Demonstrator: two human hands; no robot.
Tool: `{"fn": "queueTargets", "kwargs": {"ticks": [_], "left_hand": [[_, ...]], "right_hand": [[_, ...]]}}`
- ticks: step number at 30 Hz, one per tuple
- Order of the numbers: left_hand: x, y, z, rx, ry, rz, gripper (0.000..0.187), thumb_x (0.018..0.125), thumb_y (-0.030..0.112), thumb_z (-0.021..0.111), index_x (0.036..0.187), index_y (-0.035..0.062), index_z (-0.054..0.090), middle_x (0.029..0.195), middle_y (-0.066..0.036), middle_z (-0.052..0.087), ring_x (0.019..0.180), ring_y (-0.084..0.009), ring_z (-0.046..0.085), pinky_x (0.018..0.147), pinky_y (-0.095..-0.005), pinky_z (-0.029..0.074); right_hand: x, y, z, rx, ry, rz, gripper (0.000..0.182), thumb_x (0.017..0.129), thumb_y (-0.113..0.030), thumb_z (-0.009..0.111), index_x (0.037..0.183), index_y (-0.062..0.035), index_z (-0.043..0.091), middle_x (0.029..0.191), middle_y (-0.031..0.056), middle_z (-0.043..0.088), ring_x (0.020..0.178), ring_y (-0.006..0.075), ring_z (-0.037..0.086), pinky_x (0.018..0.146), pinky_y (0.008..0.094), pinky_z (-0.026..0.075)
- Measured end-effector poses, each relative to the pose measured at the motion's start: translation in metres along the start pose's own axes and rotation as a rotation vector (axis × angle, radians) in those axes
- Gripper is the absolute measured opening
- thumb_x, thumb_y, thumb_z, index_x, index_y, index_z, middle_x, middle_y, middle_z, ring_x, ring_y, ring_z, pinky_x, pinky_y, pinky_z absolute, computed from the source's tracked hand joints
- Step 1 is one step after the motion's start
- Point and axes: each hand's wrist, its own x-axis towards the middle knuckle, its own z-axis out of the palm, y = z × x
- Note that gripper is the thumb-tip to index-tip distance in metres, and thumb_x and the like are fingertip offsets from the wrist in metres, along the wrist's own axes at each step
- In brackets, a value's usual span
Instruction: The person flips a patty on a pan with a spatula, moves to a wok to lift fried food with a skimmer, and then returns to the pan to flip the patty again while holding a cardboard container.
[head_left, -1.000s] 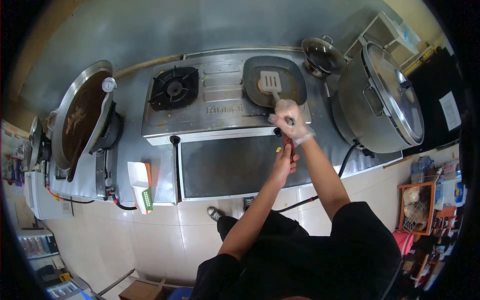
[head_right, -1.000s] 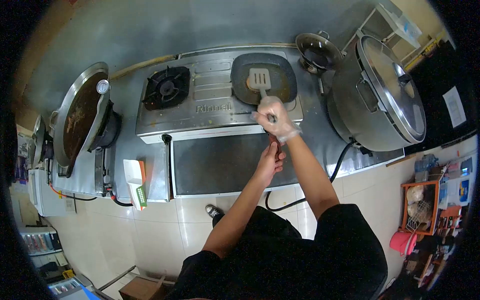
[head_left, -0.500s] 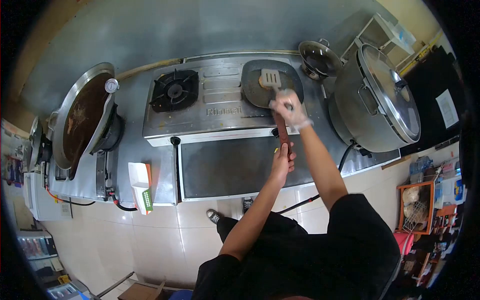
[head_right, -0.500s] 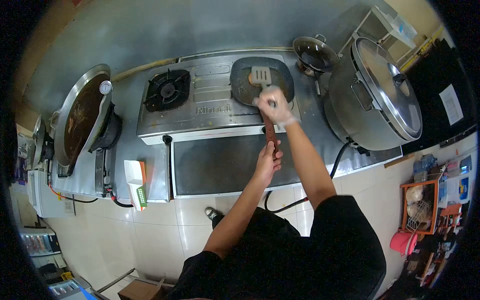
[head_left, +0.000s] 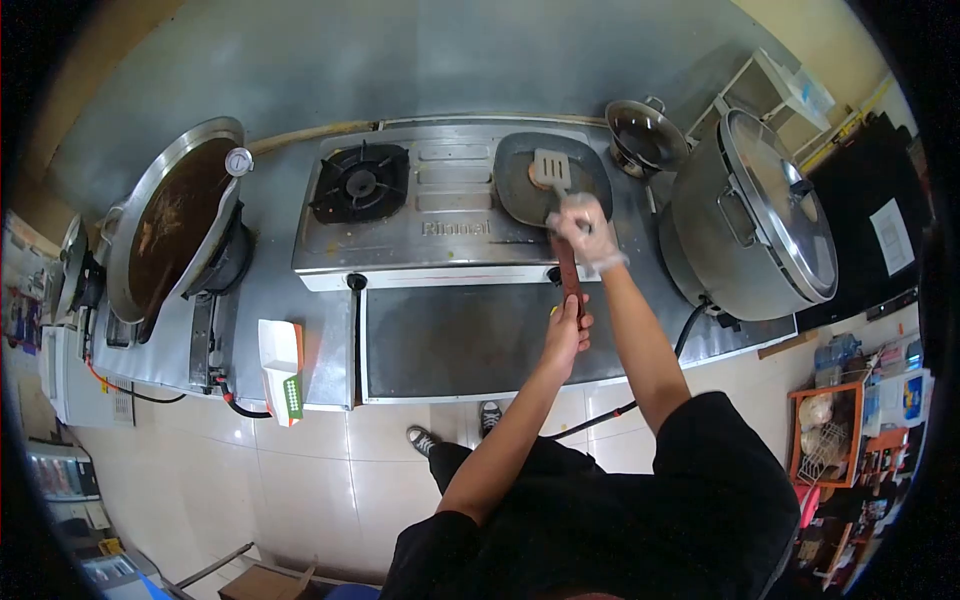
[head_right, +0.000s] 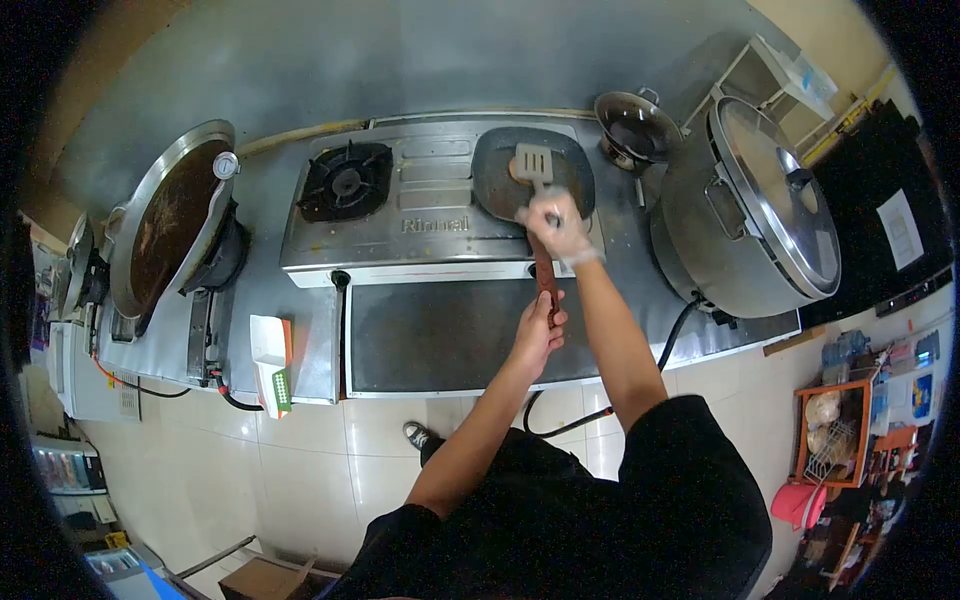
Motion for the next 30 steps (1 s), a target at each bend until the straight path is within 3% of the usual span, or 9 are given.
{"fn": "queueTargets", "kwargs": {"ticks": [5,8,9,13,16,19,25,27,30], "left_hand": [[-0.003,0.008,0.004,-0.019,0.012,-0.023,0.034,0.103,0.041,0.037,0.117,0.0132,0.049,0.070,0.007,0.043,0.051,-0.0025,0.030,0.046,-0.0195,0.027],[-0.004,0.004,0.003,-0.031,0.019,-0.028,0.033,0.103,0.041,0.037,0.117,0.0132,0.049,0.069,0.007,0.043,0.051,-0.0027,0.030,0.046,-0.0199,0.027],[-0.003,0.004,0.003,-0.035,0.015,-0.025,0.033,0.103,0.041,0.037,0.117,0.0131,0.048,0.069,0.007,0.043,0.051,-0.0028,0.030,0.046,-0.0201,0.027],[-0.005,0.005,0.002,-0.032,0.014,-0.036,0.033,0.103,0.041,0.038,0.117,0.0127,0.048,0.070,0.007,0.043,0.051,-0.0032,0.029,0.047,-0.0204,0.028],[-0.002,0.008,0.001,-0.053,0.002,-0.034,0.033,0.103,0.041,0.038,0.118,0.0128,0.048,0.070,0.007,0.043,0.051,-0.0033,0.029,0.047,-0.0204,0.028],[-0.006,0.004,-0.001,-0.060,-0.007,-0.035,0.034,0.103,0.042,0.038,0.118,0.0130,0.048,0.070,0.006,0.043,0.051,-0.0034,0.029,0.047,-0.0205,0.028],[-0.007,0.006,-0.003,-0.059,-0.013,-0.053,0.035,0.103,0.043,0.038,0.118,0.0133,0.049,0.071,0.006,0.044,0.051,-0.0036,0.029,0.048,-0.0206,0.028],[-0.005,0.008,-0.005,-0.073,-0.021,-0.056,0.034,0.103,0.042,0.038,0.117,0.0135,0.049,0.071,0.006,0.044,0.051,-0.0034,0.029,0.048,-0.0205,0.028],[-0.011,0.012,-0.005,-0.055,-0.002,-0.077,0.033,0.103,0.042,0.039,0.116,0.0142,0.049,0.072,0.006,0.044,0.052,-0.0036,0.029,0.049,-0.0208,0.028]], "right_hand": [[-0.032,-0.026,-0.018,0.080,-0.156,0.062,0.038,0.076,-0.011,0.069,0.052,-0.0060,0.040,0.055,0.0062,0.042,0.055,0.0203,0.044,0.056,0.0343,0.034],[-0.013,-0.008,-0.007,0.104,0.022,0.084,0.039,0.076,-0.011,0.068,0.050,-0.0056,0.039,0.052,0.0065,0.038,0.054,0.0187,0.043,0.055,0.0339,0.032],[0.006,-0.005,-0.014,0.101,-0.124,0.105,0.038,0.077,-0.010,0.068,0.051,-0.0055,0.040,0.052,0.0061,0.036,0.053,0.0179,0.042,0.055,0.0328,0.032],[-0.013,-0.020,0.004,0.078,0.239,-0.039,0.039,0.077,-0.012,0.068,0.051,-0.0053,0.040,0.051,0.0051,0.037,0.052,0.0184,0.041,0.054,0.0347,0.032],[-0.040,-0.034,-0.026,0.073,-0.130,0.025,0.034,0.076,-0.010,0.069,0.054,-0.0056,0.043,0.054,0.0052,0.041,0.053,0.0195,0.042,0.055,0.0346,0.032],[-0.030,-0.011,-0.027,0.086,-0.176,0.042,0.026,0.077,-0.008,0.071,0.062,-0.0057,0.049,0.065,0.0052,0.049,0.060,0.0196,0.046,0.059,0.0329,0.037],[-0.010,0.022,0.005,0.069,0.184,0.074,0.021,0.078,-0.011,0.072,0.072,-0.0066,0.053,0.080,0.0041,0.056,0.072,0.0186,0.051,0.071,0.0330,0.042],[-0.048,0.030,-0.019,0.047,-0.151,0.037,0.020,0.078,-0.012,0.073,0.078,-0.0072,0.053,0.084,0.0044,0.056,0.076,0.0178,0.051,0.073,0.0319,0.042],[-0.030,0.026,-0.028,-0.029,-0.309,-0.061,0.020,0.078,-0.012,0.072,0.076,-0.0074,0.053,0.078,0.0043,0.055,0.074,0.0166,0.051,0.071,0.0317,0.041]]}}
